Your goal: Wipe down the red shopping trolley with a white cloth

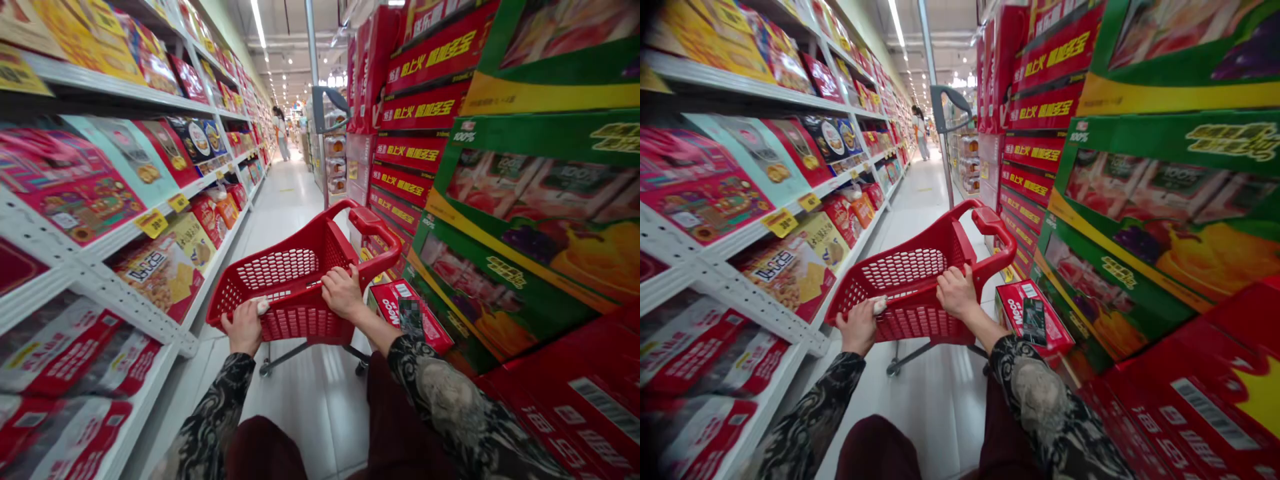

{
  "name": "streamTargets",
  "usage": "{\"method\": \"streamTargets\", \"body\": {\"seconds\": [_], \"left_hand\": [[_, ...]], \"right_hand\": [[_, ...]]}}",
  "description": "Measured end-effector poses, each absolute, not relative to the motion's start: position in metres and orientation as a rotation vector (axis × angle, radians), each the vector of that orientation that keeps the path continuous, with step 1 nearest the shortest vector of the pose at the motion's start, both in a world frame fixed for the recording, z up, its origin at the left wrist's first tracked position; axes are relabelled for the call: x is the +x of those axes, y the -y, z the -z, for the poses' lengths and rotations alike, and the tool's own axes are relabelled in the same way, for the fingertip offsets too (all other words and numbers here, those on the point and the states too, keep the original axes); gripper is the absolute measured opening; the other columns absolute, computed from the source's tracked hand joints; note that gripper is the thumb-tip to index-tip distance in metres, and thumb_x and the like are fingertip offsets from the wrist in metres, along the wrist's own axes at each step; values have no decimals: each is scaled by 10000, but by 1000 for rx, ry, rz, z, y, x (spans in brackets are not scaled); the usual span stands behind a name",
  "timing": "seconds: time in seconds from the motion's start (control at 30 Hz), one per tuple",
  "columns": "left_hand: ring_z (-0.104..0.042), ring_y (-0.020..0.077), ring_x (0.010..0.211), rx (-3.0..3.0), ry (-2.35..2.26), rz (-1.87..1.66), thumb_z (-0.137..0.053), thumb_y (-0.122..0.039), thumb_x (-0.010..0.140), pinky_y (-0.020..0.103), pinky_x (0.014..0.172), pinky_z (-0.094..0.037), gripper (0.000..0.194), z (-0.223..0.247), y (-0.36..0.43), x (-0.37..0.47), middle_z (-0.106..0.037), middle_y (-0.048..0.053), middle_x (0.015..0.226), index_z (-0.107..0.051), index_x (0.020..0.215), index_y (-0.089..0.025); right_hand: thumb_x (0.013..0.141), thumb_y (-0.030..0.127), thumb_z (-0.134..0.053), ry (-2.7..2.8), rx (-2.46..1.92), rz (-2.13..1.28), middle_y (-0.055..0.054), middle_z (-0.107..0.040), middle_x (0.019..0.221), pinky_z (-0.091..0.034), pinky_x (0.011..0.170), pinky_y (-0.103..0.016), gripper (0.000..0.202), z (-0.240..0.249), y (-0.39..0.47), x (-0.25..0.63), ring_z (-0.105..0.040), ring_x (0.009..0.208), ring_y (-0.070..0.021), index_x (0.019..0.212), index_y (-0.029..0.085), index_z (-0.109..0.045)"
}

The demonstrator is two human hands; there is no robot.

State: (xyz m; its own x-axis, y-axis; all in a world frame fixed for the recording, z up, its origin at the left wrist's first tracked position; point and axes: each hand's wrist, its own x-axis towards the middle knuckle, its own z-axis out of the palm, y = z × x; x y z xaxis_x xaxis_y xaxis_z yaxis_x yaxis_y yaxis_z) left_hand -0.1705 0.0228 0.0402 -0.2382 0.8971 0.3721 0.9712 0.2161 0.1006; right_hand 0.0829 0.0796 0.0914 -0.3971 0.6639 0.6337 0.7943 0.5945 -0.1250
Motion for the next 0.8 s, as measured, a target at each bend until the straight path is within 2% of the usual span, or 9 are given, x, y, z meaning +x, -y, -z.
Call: {"method": "streamTargets", "body": {"seconds": [0.27,0.5,0.63,0.8], "left_hand": [[-401,235,1168,-1671,2263,596,-364,-147,816,527,1020,-160,353,-32,-9,-151,-519,102,1252,-517,1134,-160],[-330,230,1248,-1829,2145,654,-338,-151,818,505,1024,-143,434,-31,-13,-114,-481,85,1311,-456,1234,-187],[-351,207,1229,-1814,2130,603,-296,-160,843,524,1040,-72,428,-28,-9,-138,-451,78,1340,-441,1243,-203],[-416,211,1137,-1636,2289,533,-364,-177,817,499,1026,-129,369,-34,-9,-175,-520,84,1256,-509,1155,-195]], "right_hand": [[864,283,-420,2158,-1201,181,-50,-607,909,7,1038,-487,160,-76,-63,61,-452,995,-210,884,192,-551],[856,272,-415,2235,-1134,156,-52,-594,977,35,1036,-481,175,-72,-69,68,-423,1061,-213,942,187,-541],[824,251,-438,2244,-1105,148,-55,-597,974,28,1038,-468,164,-73,-75,70,-418,1065,-213,929,179,-541],[799,266,-461,2211,-1142,135,-59,-594,922,14,1038,-480,147,-75,-74,65,-427,1025,-224,887,178,-538]]}}
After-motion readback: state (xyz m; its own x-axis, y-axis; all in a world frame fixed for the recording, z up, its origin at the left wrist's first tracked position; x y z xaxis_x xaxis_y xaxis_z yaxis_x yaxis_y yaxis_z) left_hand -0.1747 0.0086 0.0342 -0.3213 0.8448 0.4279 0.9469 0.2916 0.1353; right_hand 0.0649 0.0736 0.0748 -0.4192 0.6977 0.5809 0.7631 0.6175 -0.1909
